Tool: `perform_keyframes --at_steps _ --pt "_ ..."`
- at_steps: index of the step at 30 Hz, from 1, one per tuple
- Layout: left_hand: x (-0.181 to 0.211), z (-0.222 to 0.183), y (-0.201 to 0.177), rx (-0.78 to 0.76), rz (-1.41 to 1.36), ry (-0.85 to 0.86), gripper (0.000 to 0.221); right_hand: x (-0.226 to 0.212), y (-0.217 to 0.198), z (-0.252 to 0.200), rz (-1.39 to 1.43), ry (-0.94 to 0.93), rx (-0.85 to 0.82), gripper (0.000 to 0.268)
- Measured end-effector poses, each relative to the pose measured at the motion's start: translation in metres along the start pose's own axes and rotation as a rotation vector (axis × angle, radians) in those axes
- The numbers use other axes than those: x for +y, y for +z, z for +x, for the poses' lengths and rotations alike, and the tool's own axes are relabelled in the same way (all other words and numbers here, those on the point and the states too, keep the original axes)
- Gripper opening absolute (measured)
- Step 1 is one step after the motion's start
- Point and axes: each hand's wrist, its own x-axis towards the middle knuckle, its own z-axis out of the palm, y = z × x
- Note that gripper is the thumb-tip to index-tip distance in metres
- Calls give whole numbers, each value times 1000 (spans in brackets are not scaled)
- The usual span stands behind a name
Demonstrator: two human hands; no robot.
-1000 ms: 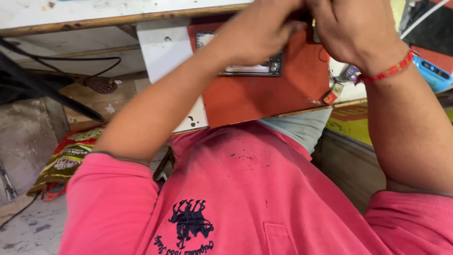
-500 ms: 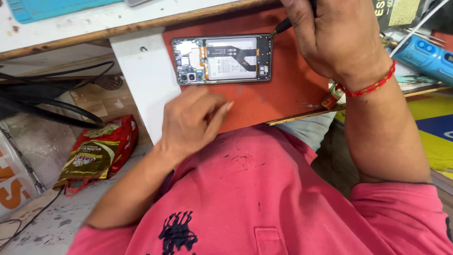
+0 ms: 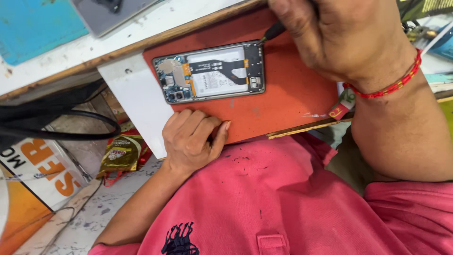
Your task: The person uses a screwdriver to remove screws from the internal frame of a disassembled smartphone. They then use a white plastic spudger to pry and lift the battery and other internal components from the device chassis.
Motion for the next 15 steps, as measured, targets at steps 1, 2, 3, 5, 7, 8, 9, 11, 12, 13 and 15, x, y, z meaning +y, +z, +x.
perform_keyframes --at_steps 1,2,3,5,7,8,9,11,12,13,15 --pt "0 0 0 -10 14 -6 20 0 -1 -1 -4 1 -6 8" --pt "0 -1 1 -14 18 -9 20 0 -2 -1 -1 -3 -10 8" --pt "0 -2 1 -17 22 -13 20 0 -2 -1 -1 -7 -15 8" --pt "0 -1 2 -16 35 -18 20 1 -4 1 -5 -17 -18 8" --pt "2 0 2 -22 43 -25 20 0 -4 2 -7 -22 -17 7" --pt "1 0 3 -23 45 -24 19 1 -4 2 3 -24 -16 7" --pt "1 0 3 -24 48 -23 19 0 -3 2 16 -21 -16 7" --pt "1 -2 3 -23 41 -21 20 -1 -3 1 57 -16 -11 8" --pt "1 -3 4 -17 34 -19 20 -1 -2 2 95 -7 -16 9" --pt "0 -4 3 -10 27 -17 21 -3 -2 2 141 18 -31 10" --pt "-2 -5 2 17 10 50 19 -7 -2 6 239 71 -71 14"
